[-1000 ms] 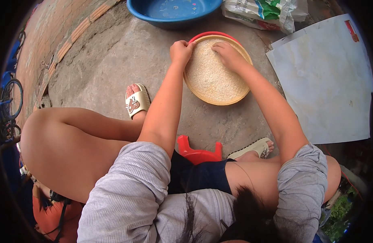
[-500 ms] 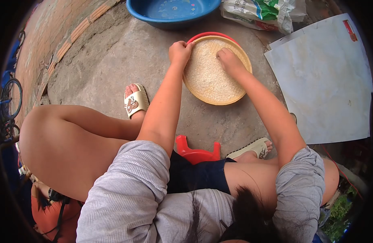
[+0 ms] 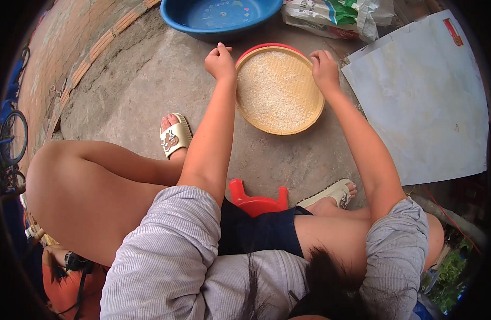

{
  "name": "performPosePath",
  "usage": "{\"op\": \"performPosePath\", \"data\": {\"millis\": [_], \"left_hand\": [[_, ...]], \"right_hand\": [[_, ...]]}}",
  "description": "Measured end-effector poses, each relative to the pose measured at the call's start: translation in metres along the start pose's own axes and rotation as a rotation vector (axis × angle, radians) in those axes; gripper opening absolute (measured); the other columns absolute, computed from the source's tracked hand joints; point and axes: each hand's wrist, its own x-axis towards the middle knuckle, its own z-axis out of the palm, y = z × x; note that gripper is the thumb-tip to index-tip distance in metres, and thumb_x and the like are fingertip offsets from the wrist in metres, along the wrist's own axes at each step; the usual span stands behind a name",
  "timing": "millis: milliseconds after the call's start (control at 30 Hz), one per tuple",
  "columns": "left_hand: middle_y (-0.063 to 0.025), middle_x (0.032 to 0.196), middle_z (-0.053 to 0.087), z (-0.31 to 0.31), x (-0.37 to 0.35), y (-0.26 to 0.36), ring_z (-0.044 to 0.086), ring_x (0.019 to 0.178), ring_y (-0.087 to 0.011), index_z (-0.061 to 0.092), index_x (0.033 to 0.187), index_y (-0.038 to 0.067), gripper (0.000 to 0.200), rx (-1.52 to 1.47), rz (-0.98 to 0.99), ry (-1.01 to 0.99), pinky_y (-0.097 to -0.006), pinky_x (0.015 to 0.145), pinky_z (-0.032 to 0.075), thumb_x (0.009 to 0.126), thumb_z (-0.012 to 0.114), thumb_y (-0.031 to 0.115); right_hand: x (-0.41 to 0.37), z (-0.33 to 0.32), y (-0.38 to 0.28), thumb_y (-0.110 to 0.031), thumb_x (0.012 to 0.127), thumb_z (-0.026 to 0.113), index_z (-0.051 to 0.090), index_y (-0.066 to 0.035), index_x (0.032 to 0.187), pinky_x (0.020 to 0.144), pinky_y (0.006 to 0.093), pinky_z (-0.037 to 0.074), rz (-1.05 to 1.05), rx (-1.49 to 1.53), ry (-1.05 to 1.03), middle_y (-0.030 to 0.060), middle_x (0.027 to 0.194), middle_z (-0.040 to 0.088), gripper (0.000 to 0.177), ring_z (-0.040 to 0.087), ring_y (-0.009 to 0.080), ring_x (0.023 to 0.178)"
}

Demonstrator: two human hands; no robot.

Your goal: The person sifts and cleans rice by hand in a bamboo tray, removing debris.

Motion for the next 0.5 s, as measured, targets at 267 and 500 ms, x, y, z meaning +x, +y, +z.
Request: {"op": "performPosePath", "data": {"millis": [267,500], "left_hand": [[-0.0190,0.097,0.061,0.040,-0.029,0.065,0.061,0.086,-0.0244,0.056,0.106,-0.011,0.038,-0.736,-0.742,-0.872,-0.0339,0.082,0.054,0.097,0.037,0.021],[-0.0182,0.095,0.063,0.046,-0.031,0.059,0.063,0.083,-0.0246,0.055,0.105,-0.010,0.028,-0.795,-0.904,-0.845,-0.0323,0.076,0.057,0.095,0.041,0.013]], "right_hand": [[0.029,-0.007,-0.078,-0.007,0.082,0.060,0.064,-0.003,0.089,0.077,0.0374,0.047,-0.155,0.355,0.061,0.0110,0.089,0.062,0.009,0.059,0.0298,0.087],[0.025,-0.001,-0.062,-0.009,0.083,0.058,0.067,-0.005,0.096,0.083,0.0368,0.047,-0.074,0.314,0.145,0.0106,0.093,0.064,0.017,0.059,0.0292,0.092]]}}
